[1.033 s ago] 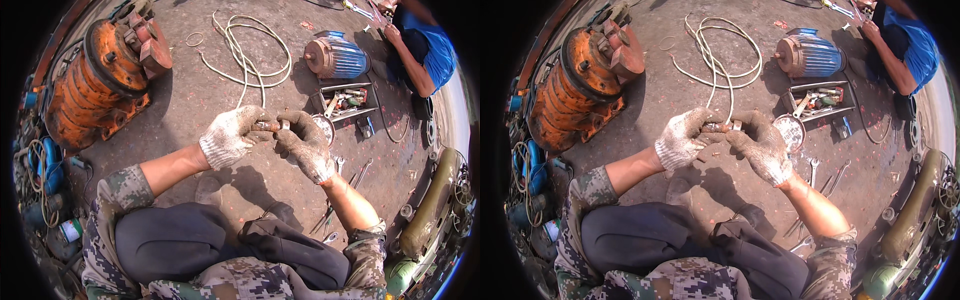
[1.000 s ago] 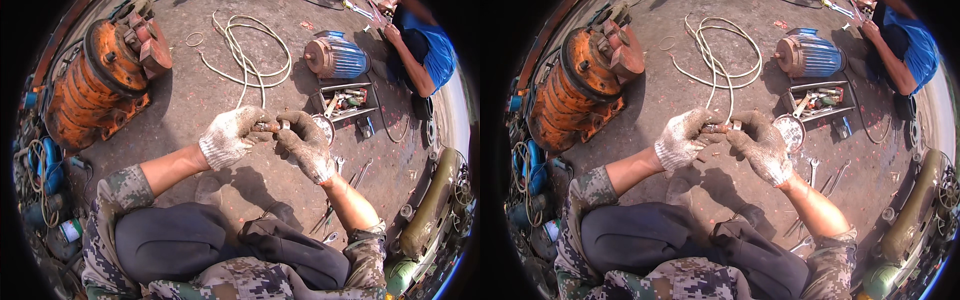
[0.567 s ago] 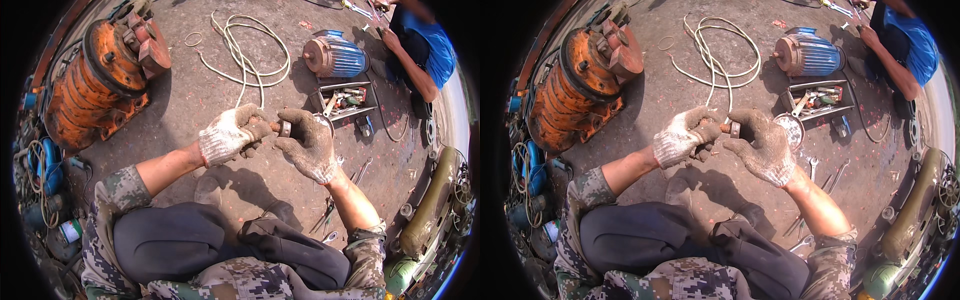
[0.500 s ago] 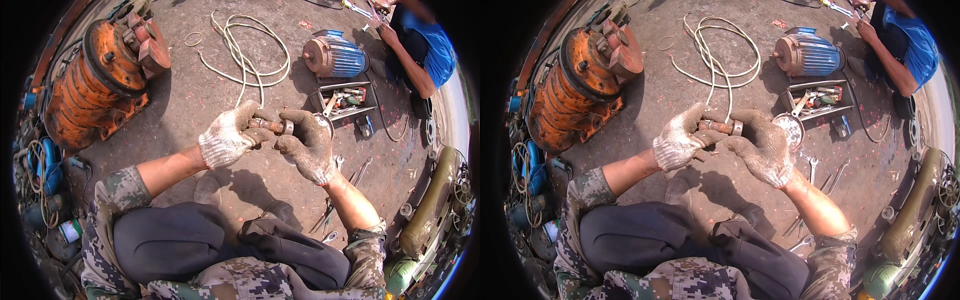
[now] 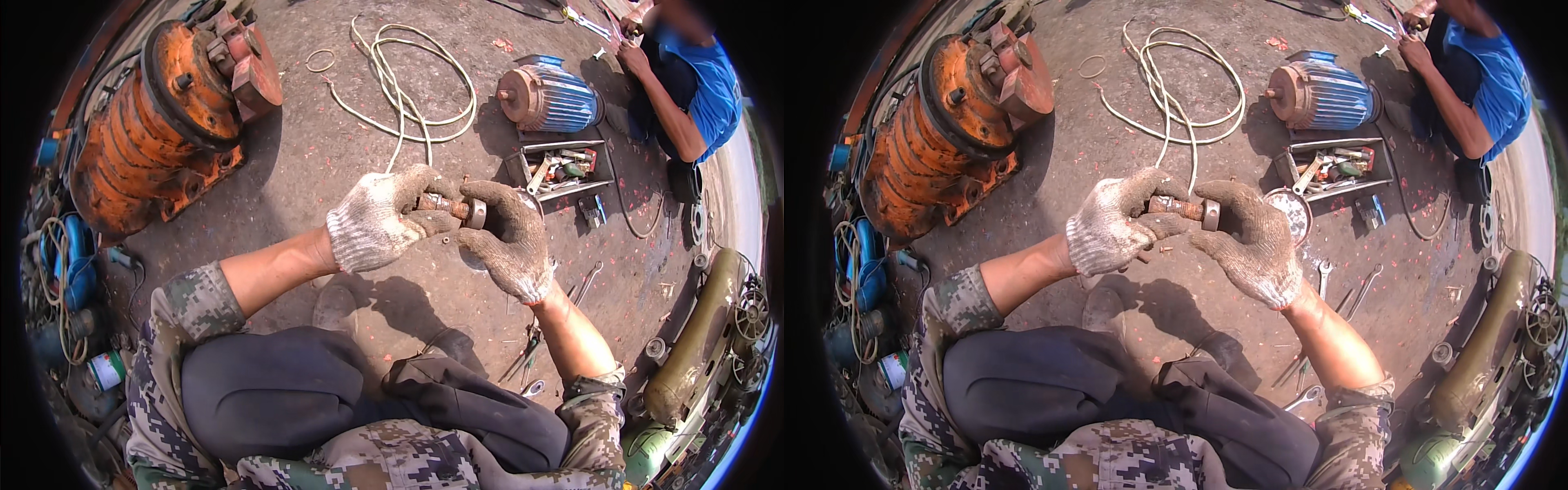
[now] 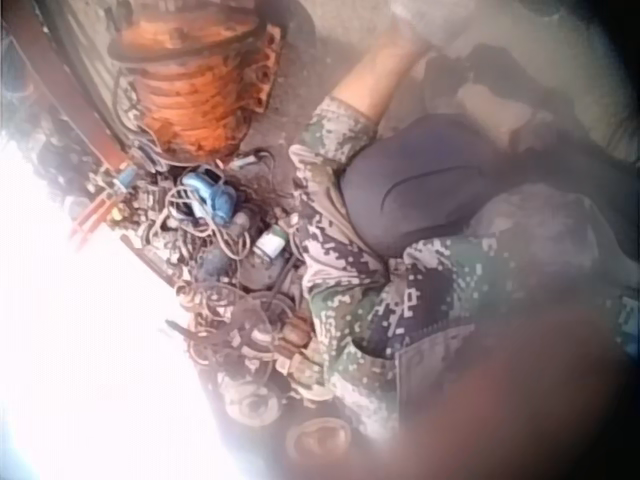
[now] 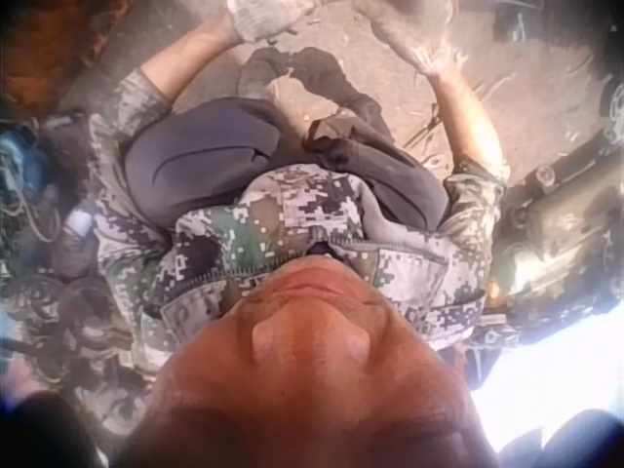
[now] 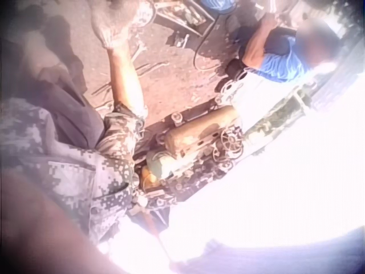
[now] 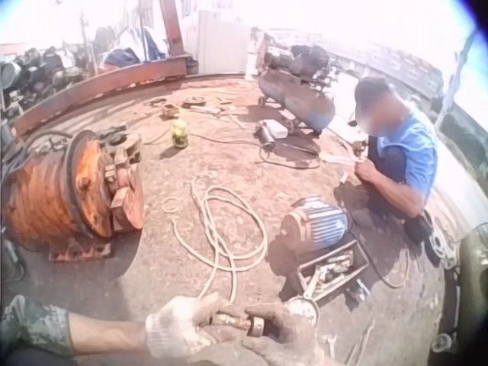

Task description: The person sits on the ground and handles small metal components, applying lubricant from a bottle to a threaded shaft. They then use a power impact wrench to tighten bolts on a metal assembly.

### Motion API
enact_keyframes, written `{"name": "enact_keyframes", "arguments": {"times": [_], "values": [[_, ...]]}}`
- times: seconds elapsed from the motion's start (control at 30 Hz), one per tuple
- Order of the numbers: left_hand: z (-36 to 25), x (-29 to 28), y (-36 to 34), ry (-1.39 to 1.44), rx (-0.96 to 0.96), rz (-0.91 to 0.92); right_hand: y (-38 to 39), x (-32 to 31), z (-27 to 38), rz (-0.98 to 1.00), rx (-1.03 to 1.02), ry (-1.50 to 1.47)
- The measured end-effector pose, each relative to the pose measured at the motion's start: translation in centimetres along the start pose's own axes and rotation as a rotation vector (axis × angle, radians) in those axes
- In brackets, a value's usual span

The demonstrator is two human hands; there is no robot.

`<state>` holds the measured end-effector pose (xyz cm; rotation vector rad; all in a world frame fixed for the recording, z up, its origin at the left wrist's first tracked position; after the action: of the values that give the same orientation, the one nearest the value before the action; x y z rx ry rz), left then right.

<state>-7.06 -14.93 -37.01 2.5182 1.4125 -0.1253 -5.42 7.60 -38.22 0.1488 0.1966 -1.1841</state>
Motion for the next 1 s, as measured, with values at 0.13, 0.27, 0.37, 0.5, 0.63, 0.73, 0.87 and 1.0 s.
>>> {"name": "enact_keyframes", "arguments": {"times": [0.13,0.27,0.37,0.5,0.63,0.73,0.87,1.0], "values": [[-0.2,0.4,0.2,0.214,-0.171,0.000,0.4,0.5,-0.1,0.011,0.204,-0.216],[1.4,0.9,0.5,0.032,0.262,-0.135,0.6,0.7,-1.0,-0.010,0.220,-0.610],[0.7,0.9,0.5,0.031,0.322,-0.172,0.6,0.3,-1.0,-0.111,0.049,-0.538],[1.5,-0.1,0.8,0.236,0.156,-0.161,0.4,-0.6,-0.3,-0.010,0.151,-0.776],[0.8,0.3,0.8,0.338,0.111,-0.130,0.6,-0.4,-0.9,0.015,0.160,-0.782],[0.2,0.5,1.0,0.051,0.232,-0.151,0.8,-0.3,-0.9,0.045,0.176,-0.793],[0.0,0.6,1.1,0.256,0.190,-0.107,0.8,-0.5,-0.4,0.109,0.214,-0.737],[0.5,0.6,1.2,-0.026,0.311,-0.124,0.7,-0.4,0.8,0.083,0.172,-0.469]]}}
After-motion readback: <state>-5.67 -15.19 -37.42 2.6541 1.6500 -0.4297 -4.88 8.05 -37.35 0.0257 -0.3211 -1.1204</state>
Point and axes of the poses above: each hand's wrist, its own y-axis away from the middle knuckle, its own x-axis out of the palm, z = x × y, the point moved 2 cm from there along -y, towards the middle knuckle, and after that the axes turned 3 degrees about -y, right-handed, at the moved point
